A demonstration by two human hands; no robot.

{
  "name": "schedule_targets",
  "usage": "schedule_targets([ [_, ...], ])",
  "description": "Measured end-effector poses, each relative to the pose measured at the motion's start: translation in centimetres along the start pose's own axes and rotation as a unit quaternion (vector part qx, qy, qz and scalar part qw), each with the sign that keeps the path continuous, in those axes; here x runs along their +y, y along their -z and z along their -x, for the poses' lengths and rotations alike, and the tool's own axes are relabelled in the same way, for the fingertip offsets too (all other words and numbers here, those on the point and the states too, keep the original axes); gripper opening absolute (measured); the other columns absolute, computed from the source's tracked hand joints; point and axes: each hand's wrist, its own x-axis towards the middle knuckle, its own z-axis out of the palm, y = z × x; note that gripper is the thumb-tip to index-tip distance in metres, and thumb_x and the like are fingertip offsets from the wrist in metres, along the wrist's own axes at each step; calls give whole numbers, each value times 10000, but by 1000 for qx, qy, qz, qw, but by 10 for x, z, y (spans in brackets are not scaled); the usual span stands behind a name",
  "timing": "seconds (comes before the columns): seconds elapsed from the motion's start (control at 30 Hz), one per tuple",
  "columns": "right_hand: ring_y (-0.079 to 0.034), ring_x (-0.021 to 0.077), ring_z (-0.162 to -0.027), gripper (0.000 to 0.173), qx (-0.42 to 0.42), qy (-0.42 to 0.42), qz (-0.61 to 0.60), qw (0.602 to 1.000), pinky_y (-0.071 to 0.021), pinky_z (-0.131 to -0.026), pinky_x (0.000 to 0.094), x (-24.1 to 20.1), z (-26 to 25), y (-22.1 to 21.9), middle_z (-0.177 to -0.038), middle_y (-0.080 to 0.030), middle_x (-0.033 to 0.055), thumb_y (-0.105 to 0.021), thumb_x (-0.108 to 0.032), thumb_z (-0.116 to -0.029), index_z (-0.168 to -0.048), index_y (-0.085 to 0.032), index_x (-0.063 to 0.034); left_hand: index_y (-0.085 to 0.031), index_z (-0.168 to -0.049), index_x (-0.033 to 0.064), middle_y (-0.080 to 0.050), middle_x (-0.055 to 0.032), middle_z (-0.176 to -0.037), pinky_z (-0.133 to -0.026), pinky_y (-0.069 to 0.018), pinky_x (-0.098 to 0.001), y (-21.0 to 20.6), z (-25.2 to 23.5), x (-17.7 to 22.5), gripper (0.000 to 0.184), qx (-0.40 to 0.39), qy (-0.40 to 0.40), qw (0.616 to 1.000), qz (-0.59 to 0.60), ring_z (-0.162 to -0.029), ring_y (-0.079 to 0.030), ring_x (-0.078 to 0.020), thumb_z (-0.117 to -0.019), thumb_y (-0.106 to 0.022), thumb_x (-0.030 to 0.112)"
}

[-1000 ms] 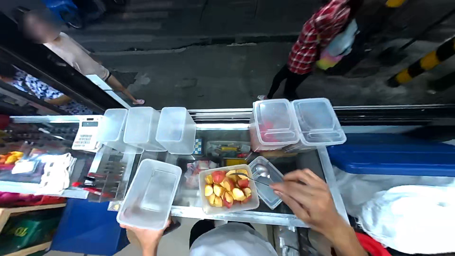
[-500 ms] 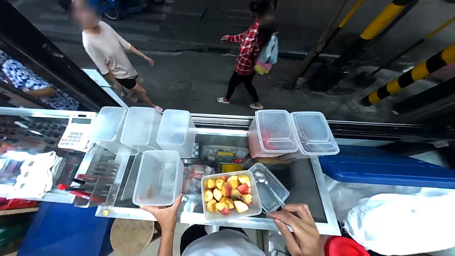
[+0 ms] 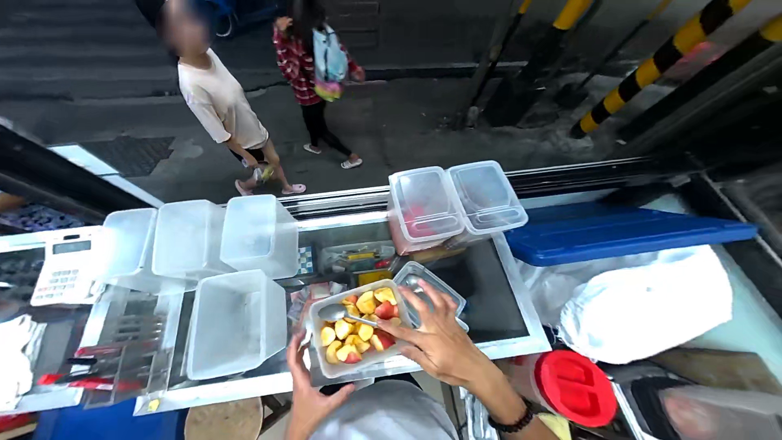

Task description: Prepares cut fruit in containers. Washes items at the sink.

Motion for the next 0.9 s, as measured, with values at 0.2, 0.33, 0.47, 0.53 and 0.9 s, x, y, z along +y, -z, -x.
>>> schedule_targets([
  [0.2,-229,390,-1539,493,71,-23,-155,985,-236,-1159,677,7,14,-3,-1633,-386,70,-233,-601,-1069,-1400,-583,-499,-173,-1586,-39,-317,-217,-1613,-1225,-334,-378,-18,-67,-7,1413,-84,-47,994,41,-1475,-371,-206,-587,-900,645],
  [0.33,-346,292,-1480,643,261,-101,-275,920,-272,-1216,538,48,32,-5,-1515,-502,98,-211,-624,-1064,-1322,-679,-267,-301,-1593,120,-360,-51,-1624,-1219,-341,-410,-5,-78,5,1221,-88,-59,989,106,-1462,-388,-171,-648,-883,629],
  [0.47,-468,247,-1371,548,254,-148,-294,909,-362,-1170,447,79,55,3,-1393,-591,112,-345,-503,-1077,-1245,-723,-143,-357,-1573,232,-553,-15,-1475,-1051,-519,-396,18,-88,46,1044,-106,61,943,310,-1279,-586,-160,-710,-896,465],
  [0.53,-563,224,-1269,415,230,-172,-275,918,-458,-1091,432,91,62,-1,-1300,-650,96,-456,-391,-1063,-1199,-740,-122,-554,-1435,207,-650,-66,-1343,-1005,-547,-407,32,-102,73,478,-110,164,874,443,-1211,-638,-195,-991,-617,372],
  [0.9,-656,375,-1133,423,51,-287,63,955,-535,-909,574,92,61,-57,-1165,-726,133,-719,-435,-909,-1149,-764,-91,-212,-1597,96,-412,-29,-1570,-1151,-410,-349,16,-51,36,1334,-10,1,999,43,-1387,-447,-98,-586,-917,604],
])
